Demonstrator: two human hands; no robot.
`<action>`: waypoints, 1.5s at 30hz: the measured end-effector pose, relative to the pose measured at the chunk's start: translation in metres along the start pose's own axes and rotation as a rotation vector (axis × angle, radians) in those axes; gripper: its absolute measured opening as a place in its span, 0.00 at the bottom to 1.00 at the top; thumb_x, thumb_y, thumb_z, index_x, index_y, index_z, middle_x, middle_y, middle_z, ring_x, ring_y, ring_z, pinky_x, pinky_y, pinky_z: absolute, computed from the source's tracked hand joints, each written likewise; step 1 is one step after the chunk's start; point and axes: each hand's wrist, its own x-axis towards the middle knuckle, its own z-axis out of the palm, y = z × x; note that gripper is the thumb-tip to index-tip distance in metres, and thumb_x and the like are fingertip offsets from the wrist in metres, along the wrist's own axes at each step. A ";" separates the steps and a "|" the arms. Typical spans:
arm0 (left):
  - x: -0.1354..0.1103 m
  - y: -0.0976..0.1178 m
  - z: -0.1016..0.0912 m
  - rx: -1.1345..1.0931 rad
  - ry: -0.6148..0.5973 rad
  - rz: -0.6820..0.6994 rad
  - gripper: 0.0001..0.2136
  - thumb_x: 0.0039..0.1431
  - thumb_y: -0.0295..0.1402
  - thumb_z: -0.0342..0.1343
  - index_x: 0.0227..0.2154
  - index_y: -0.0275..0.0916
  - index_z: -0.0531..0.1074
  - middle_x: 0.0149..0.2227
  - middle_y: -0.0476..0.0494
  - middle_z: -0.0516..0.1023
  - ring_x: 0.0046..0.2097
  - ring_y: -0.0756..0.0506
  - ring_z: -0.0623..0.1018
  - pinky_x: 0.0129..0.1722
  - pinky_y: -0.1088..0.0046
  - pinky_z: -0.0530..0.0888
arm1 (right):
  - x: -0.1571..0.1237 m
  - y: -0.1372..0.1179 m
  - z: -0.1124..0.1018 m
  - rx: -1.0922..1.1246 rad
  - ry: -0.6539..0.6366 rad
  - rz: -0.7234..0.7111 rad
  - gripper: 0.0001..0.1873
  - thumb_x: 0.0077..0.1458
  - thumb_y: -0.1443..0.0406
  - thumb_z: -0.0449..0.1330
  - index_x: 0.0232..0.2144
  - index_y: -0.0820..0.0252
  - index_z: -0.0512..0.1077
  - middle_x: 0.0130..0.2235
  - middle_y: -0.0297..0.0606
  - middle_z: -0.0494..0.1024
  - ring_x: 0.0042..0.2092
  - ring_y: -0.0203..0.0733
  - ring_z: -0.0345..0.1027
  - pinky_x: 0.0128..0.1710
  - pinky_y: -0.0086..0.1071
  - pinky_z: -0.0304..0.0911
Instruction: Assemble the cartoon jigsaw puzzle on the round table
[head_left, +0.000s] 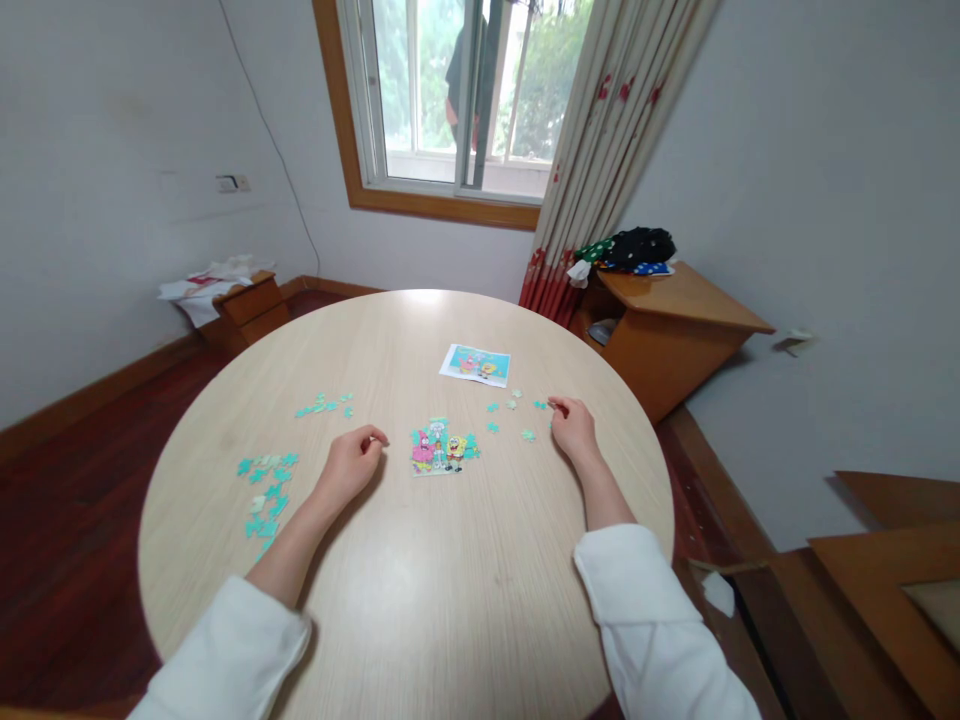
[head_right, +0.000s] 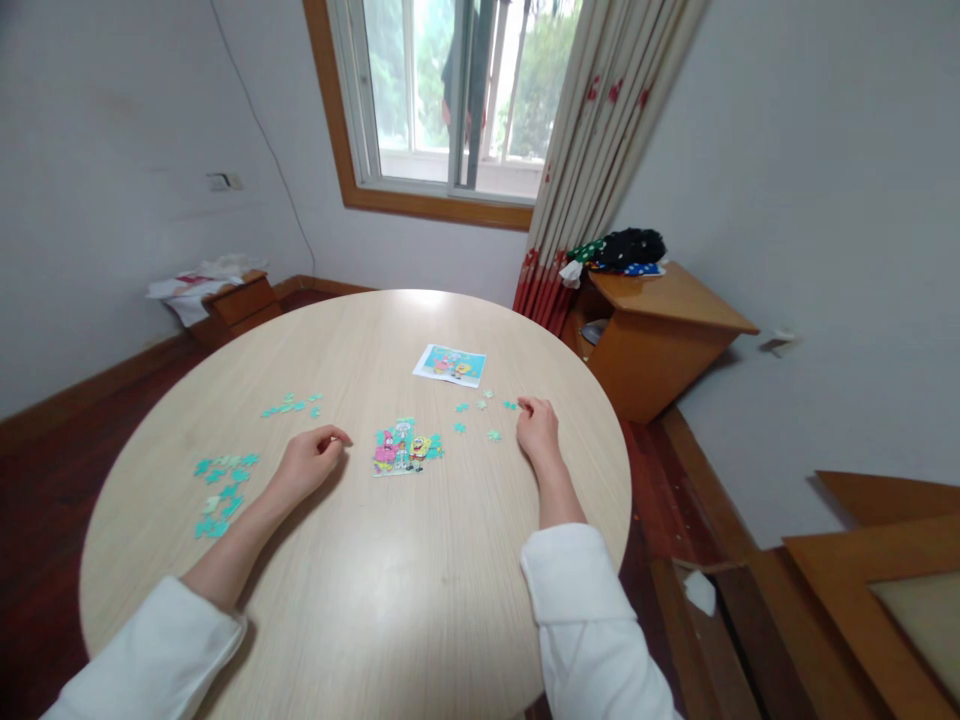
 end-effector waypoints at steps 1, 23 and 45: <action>0.000 0.001 0.000 0.000 -0.003 0.001 0.13 0.45 0.33 0.45 0.24 0.37 0.75 0.16 0.51 0.66 0.23 0.48 0.67 0.29 0.73 0.64 | 0.000 0.000 0.000 0.004 0.003 -0.002 0.18 0.46 0.73 0.49 0.35 0.64 0.77 0.39 0.46 0.77 0.43 0.42 0.70 0.50 0.38 0.62; -0.001 0.003 -0.002 0.010 -0.014 -0.015 0.13 0.45 0.34 0.44 0.24 0.37 0.74 0.16 0.51 0.67 0.23 0.48 0.67 0.28 0.73 0.64 | -0.015 -0.024 0.002 -0.136 -0.060 -0.003 0.17 0.48 0.69 0.52 0.38 0.59 0.76 0.42 0.46 0.71 0.47 0.51 0.63 0.50 0.47 0.56; -0.004 -0.002 0.000 0.008 -0.022 -0.001 0.12 0.47 0.32 0.45 0.25 0.38 0.74 0.17 0.51 0.69 0.23 0.48 0.68 0.29 0.72 0.65 | -0.028 -0.048 0.001 -0.100 -0.083 -0.138 0.18 0.48 0.68 0.52 0.40 0.58 0.74 0.42 0.45 0.70 0.46 0.50 0.62 0.48 0.45 0.56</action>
